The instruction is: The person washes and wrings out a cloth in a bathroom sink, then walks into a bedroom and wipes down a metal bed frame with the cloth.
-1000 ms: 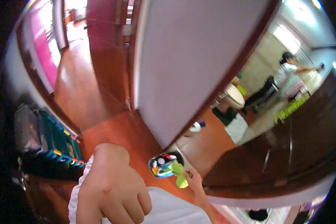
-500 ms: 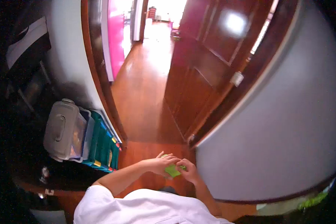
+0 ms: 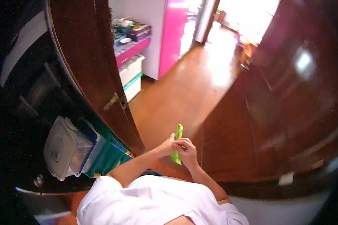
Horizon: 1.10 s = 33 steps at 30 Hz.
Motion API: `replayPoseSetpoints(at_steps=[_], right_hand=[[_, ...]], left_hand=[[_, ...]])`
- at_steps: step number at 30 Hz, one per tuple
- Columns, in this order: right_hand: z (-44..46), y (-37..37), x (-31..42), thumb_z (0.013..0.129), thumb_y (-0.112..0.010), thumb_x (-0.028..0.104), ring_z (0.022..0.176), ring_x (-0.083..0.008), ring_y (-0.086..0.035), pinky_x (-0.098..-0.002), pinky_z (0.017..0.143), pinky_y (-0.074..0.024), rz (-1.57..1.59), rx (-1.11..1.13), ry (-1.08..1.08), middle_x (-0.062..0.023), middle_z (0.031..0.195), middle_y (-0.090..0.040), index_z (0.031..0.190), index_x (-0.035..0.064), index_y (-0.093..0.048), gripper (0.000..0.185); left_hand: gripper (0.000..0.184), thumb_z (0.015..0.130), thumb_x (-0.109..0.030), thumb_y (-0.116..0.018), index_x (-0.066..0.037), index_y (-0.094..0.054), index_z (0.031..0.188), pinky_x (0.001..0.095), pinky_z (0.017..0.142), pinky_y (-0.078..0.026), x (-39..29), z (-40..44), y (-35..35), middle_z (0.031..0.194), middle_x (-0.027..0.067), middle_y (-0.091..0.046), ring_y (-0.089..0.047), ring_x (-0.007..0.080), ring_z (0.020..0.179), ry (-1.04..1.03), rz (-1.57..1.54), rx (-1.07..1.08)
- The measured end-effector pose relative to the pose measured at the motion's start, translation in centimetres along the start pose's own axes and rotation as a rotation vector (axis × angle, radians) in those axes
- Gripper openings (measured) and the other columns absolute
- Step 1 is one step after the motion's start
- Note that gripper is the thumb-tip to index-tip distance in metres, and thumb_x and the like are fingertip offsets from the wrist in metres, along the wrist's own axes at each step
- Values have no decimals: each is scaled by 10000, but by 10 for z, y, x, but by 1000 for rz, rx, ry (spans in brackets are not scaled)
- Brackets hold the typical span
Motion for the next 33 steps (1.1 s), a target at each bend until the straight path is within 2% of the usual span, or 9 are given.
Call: replayPoseSetpoints(at_steps=[3,8,10,17,20,21,25,27,33], right_hand=[[74,-10,-34,751,-643,9,809,-114,-556,-236,712,-463,105,133,-156,-34,845,-582,906,-2,-605,160],[152,-27,-64,734,-629,-31,761,-114,-557,-223,684,-457,527,173,-339,-38,798,-564,1049,-10,-521,333],[168,-30,-87,744,-627,-27,760,-109,-561,-220,693,-464,368,304,-326,-42,808,-566,1058,-19,-512,334],[190,-70,-109,748,-630,-17,759,-120,-582,-225,669,-474,366,1114,-558,-63,816,-601,1119,-48,-494,396],[165,-108,-106,739,-629,-27,758,-133,-592,-243,656,-481,248,1501,-446,-92,855,-619,1153,-29,-490,436],[151,-118,-103,739,-629,-26,756,-134,-593,-245,656,-481,233,1613,-417,-93,855,-621,1149,-26,-495,431],[87,-159,-86,759,-612,-13,741,-126,-595,-248,649,-487,79,1947,-297,-92,850,-622,1163,-7,-479,426],[47,-179,-68,764,-608,-7,733,-124,-594,-250,646,-491,57,2080,-276,-86,844,-620,1160,-3,-472,419],[-108,-246,9,736,-656,64,661,-129,-570,-244,606,-475,182,2399,-124,-47,767,-594,1134,31,-474,439]], left_hand=[[684,719,-305,-690,8,-287,1175,289,811,-440,-11,55,56,1042,104,-482,-510,167,961,-117,29,-264],[955,611,-553,-701,47,-267,1214,330,834,-420,-23,114,118,1080,155,-466,-487,242,1001,-287,-39,-434],[978,624,-558,-693,44,-238,1245,333,850,-422,-26,124,133,1161,161,-433,-479,269,1043,-384,139,-508],[872,713,-586,-579,100,-311,1182,367,745,-459,-7,89,123,961,277,-555,-563,332,945,118,163,-661],[829,713,-590,-578,90,-349,1128,375,661,-473,47,65,115,944,260,-573,-589,305,855,115,30,-801],[656,768,-525,-560,58,-410,1028,371,684,-452,19,26,100,908,225,-567,-579,266,831,116,10,-877],[664,769,-505,-556,38,-399,1118,347,747,-447,78,-22,78,1037,179,-549,-551,265,936,248,-107,-981],[629,780,-494,-551,16,-415,1121,337,741,-448,81,-62,64,1008,159,-552,-553,239,904,109,-125,-990],[444,834,-360,-539,-52,-437,1137,305,696,-448,139,-240,-9,916,113,-557,-539,166,816,53,-572,-1460]])
Point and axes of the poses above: each hand's wrist, its own z-axis towards the middle knuckle, its own y-axis out of the back of the hand, x = y × z, the point moved 7 cm from there along z, towards the middle knuckle
